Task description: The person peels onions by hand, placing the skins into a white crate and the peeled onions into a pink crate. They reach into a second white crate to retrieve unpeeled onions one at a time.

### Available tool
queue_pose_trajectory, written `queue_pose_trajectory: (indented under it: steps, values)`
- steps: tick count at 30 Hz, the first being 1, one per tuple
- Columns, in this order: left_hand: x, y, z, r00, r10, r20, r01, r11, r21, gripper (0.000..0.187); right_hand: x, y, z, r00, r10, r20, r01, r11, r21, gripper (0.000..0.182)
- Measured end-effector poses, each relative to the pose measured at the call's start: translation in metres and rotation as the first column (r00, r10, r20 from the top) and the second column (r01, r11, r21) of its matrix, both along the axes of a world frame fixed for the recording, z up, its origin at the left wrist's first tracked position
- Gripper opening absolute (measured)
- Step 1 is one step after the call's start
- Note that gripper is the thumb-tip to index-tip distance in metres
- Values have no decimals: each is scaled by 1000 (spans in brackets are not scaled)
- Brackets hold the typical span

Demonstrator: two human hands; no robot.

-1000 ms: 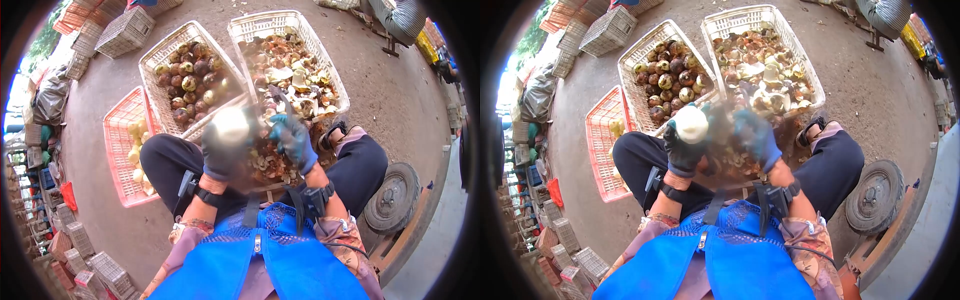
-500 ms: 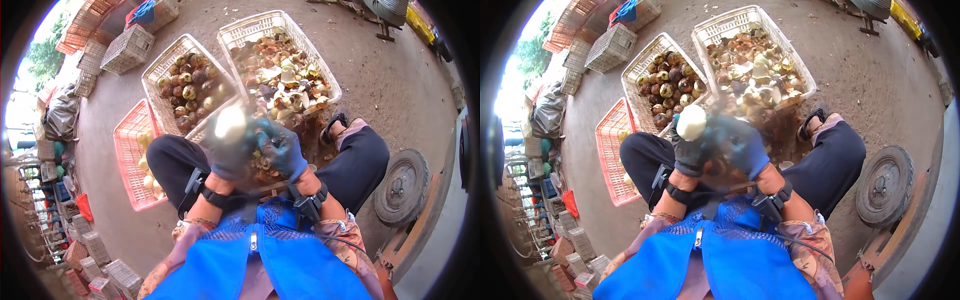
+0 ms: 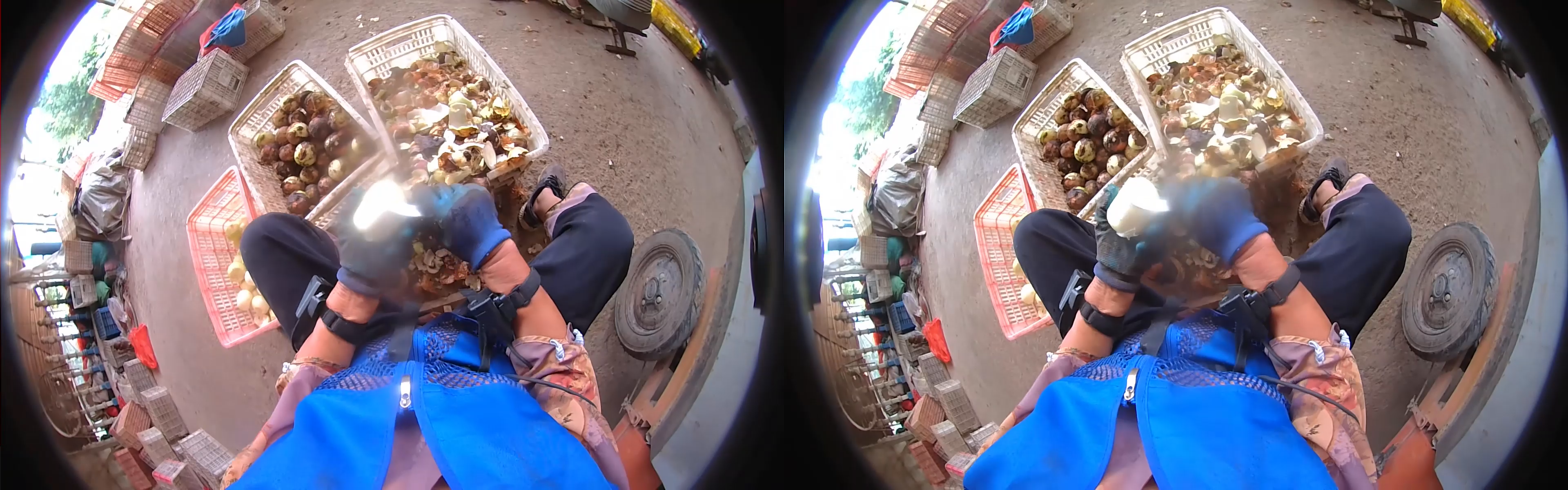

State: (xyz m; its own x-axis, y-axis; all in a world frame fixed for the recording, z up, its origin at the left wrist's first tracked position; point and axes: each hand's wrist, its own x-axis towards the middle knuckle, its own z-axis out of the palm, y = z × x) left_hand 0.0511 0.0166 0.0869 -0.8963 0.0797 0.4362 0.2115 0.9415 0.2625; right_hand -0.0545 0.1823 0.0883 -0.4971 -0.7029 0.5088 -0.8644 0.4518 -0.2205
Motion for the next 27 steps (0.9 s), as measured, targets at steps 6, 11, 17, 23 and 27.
queue_pose_trajectory:
  steps: [6, 11, 17, 23, 27]
  values:
    - [5, 6, -3, 989, -52, 136, -24, 862, 506, 31, -2, 6, 20, 990, 98, -97, -103, 993, -48, 18]
    - [5, 1, 2, 998, -61, 24, 63, 994, -86, 32, -6, 6, 16, 982, 149, -113, -147, 989, 21, 24]
    - [5, 20, 27, 997, -53, -57, 61, 988, 139, 24, -8, 5, 10, 987, 115, -109, -118, 993, -19, 27]
    - [-5, 18, 24, 995, -78, -68, 96, 943, 320, 17, -21, 19, -2, 842, -130, 524, 375, 839, -395, 20]
    - [-7, 31, 26, 998, 44, 43, -62, 740, 669, 18, -10, 26, 7, 444, 266, 856, 486, 731, -479, 19]
